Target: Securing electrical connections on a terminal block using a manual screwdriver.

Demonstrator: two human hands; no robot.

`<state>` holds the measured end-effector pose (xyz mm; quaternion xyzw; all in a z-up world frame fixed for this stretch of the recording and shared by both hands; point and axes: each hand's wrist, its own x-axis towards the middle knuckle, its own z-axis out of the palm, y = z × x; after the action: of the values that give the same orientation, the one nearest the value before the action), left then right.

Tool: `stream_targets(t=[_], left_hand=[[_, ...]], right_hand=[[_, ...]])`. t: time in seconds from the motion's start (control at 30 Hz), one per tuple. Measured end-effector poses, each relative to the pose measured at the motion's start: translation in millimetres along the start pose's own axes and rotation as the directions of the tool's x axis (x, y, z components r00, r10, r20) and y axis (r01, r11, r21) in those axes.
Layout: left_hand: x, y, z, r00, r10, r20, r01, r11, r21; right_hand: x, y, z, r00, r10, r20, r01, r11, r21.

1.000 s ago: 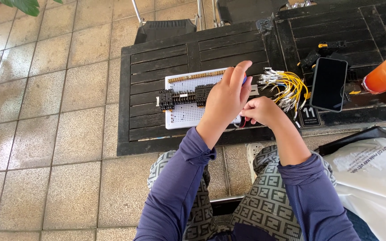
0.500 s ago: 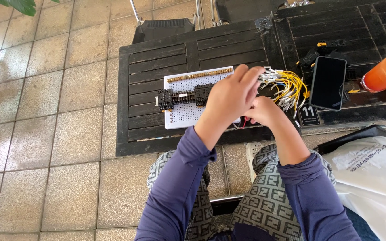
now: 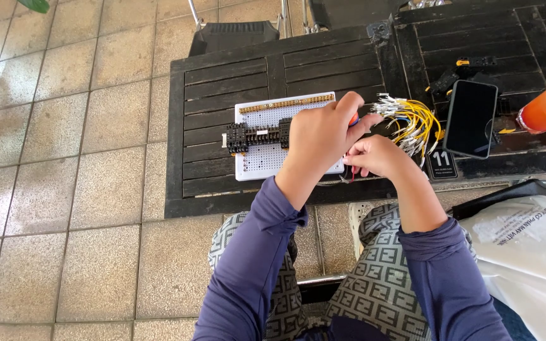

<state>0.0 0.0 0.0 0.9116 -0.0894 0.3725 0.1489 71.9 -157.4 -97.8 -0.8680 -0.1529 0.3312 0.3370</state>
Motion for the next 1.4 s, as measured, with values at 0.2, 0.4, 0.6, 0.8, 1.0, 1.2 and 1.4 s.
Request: stream_targets(t=[0.2,0.4,0.6,0.8,1.0,1.2,1.4], left_hand=[[-8,-4,12,0.985,-0.021,0.172,0.046,0.989,-0.144],[-3,1,8,0.986,0.048,-0.161,-0.024,0.988,0.151],[-14,-14,3,0.977,0.089,-0.193,-0.074,0.994,0.085],[-27,-16,-3,0.996,-0.003,-0.091,-0.004,0.997,-0.08],[-30,-15,-4,0.997,-0.043,-0.056,0.036,0.993,-0.112],[-30,-19,-6,0.997,-0.075,-0.014,0.072,0.985,-0.159],[-22,-11,-21,0.999,-0.049,-0.014,0.038,0.905,-0.423]], right_hand=[[-9,-12,-6,0.999,0.028,0.026,-0.027,0.999,-0.029],[-22,-11,-16,0.986,-0.04,0.159,0.032,0.998,0.048],[-63,-8,-77,0.956,-0.171,-0.24,0.189,0.98,0.055],[-59,25,-91,0.846,-0.058,-0.53,0.023,0.997,-0.073],[-28,34,-101,0.831,-0.093,-0.549,-0.034,0.976,-0.217],[30,62,-86,0.732,-0.323,-0.6,0.124,0.929,-0.349],[64,109,-68,0.325,-0.668,-0.67,0.03,0.715,-0.698]])
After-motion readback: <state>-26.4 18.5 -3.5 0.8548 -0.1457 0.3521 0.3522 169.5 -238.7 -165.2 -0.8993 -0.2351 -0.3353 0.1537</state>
